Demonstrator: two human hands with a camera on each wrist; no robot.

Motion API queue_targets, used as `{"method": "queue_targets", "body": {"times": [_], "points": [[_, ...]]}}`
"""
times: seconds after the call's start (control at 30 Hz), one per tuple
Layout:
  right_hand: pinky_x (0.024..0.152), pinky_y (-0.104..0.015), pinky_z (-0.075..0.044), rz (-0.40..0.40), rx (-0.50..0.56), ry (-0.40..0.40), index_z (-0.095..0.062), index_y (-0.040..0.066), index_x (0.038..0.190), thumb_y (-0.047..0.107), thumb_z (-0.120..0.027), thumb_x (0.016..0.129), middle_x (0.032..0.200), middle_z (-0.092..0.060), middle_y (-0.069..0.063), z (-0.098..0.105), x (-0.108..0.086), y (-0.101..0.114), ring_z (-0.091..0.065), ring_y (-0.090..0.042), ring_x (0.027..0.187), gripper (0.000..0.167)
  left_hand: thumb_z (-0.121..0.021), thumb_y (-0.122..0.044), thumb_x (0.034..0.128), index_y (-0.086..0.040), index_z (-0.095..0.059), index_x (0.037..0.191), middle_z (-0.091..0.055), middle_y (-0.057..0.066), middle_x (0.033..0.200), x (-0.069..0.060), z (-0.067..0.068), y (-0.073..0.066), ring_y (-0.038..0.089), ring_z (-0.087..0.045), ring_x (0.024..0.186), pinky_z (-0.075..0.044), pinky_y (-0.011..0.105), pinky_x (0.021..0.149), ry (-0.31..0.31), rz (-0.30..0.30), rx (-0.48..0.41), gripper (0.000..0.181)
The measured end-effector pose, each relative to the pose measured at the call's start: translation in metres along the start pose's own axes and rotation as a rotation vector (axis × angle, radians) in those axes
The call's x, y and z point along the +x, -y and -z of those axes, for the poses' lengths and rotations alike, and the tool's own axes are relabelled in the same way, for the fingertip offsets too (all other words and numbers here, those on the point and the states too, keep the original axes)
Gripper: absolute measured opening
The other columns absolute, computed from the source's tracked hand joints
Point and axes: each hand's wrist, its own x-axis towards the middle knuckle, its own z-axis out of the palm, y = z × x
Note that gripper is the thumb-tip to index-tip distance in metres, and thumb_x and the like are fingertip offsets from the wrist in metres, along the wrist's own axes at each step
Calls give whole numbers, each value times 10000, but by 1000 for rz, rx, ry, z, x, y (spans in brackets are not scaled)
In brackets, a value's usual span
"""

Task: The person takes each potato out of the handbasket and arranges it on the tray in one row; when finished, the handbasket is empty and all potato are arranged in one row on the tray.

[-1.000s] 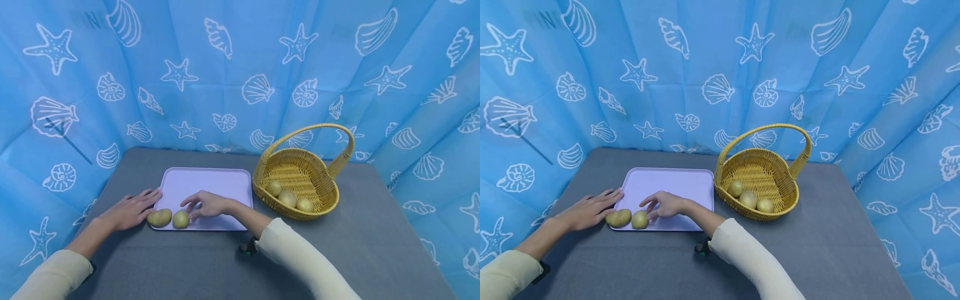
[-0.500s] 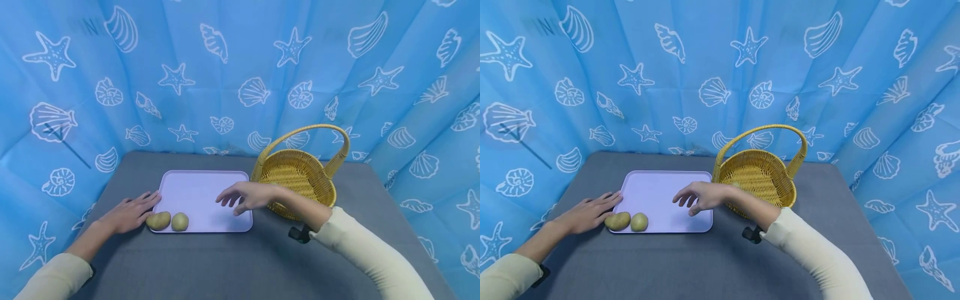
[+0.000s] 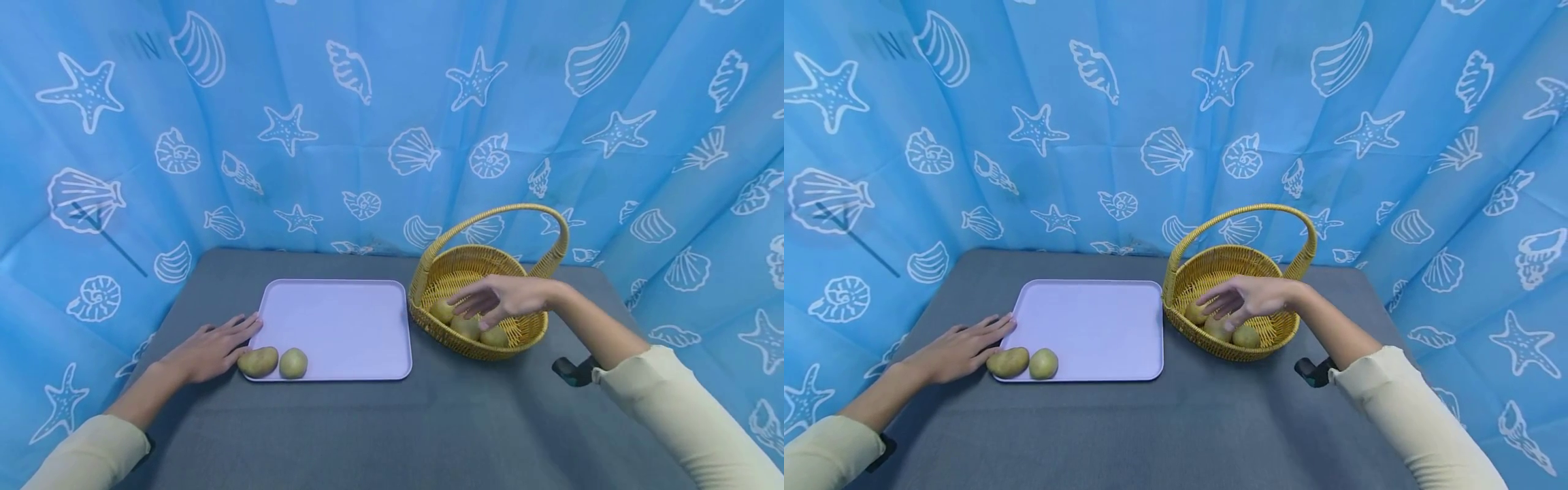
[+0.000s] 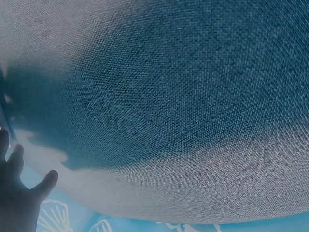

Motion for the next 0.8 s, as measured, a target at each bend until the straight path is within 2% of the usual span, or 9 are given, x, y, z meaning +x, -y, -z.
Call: {"method": "queue_targets", "body": {"times": [0.2, 0.37, 0.57, 0.67, 0.8], "points": [[1085, -438, -421, -155, 80, -27, -357, -60, 1496, 60, -674, 935, 1506, -408, -274, 22, -21, -36, -362, -440, 1407, 655, -492, -346, 1047, -86, -388, 1529, -364, 171, 1569, 0, -1, 1, 450, -298, 1434, -244, 762, 1040, -3, 5, 4, 558], [1088, -437, -417, -264, 86, -19, -429, -67, 1454, 95, -653, 955, 1478, -458, -255, 28, -26, -54, -396, -419, 1391, 570, -488, -353, 1048, -90, -386, 1531, -364, 166, 1571, 0, -1, 0, 447, -295, 1437, -239, 761, 1044, -6, 6, 2, 559], [1030, -477, -471, -426, 217, -10, -472, -50, 1430, 113, -636, 974, 1331, -595, -209, 27, -23, -64, -594, -354, 1218, 511, -483, -368, 1049, -98, -382, 1535, -365, 161, 1571, 0, -4, 2, 443, -293, 1439, -233, 765, 1043, -10, 8, -1, 565], [952, -470, -529, -493, 255, -6, -475, -42, 1427, 128, -626, 985, 1208, -666, -188, 27, -19, -67, -667, -359, 1099, 497, -479, -369, 1050, -102, -382, 1536, -364, 159, 1572, 1, -5, 4, 443, -294, 1439, -233, 765, 1043, -15, 3, -4, 563], [881, -438, -569, -564, 273, 5, -533, -20, 1383, 162, -627, 990, 1084, -712, -210, 28, -14, -72, -703, -361, 1016, 443, -477, -355, 1051, -103, -396, 1529, -377, 167, 1562, 1, -9, 8, 455, -310, 1425, -232, 771, 1034, -44, -15, -14, 546]]}}
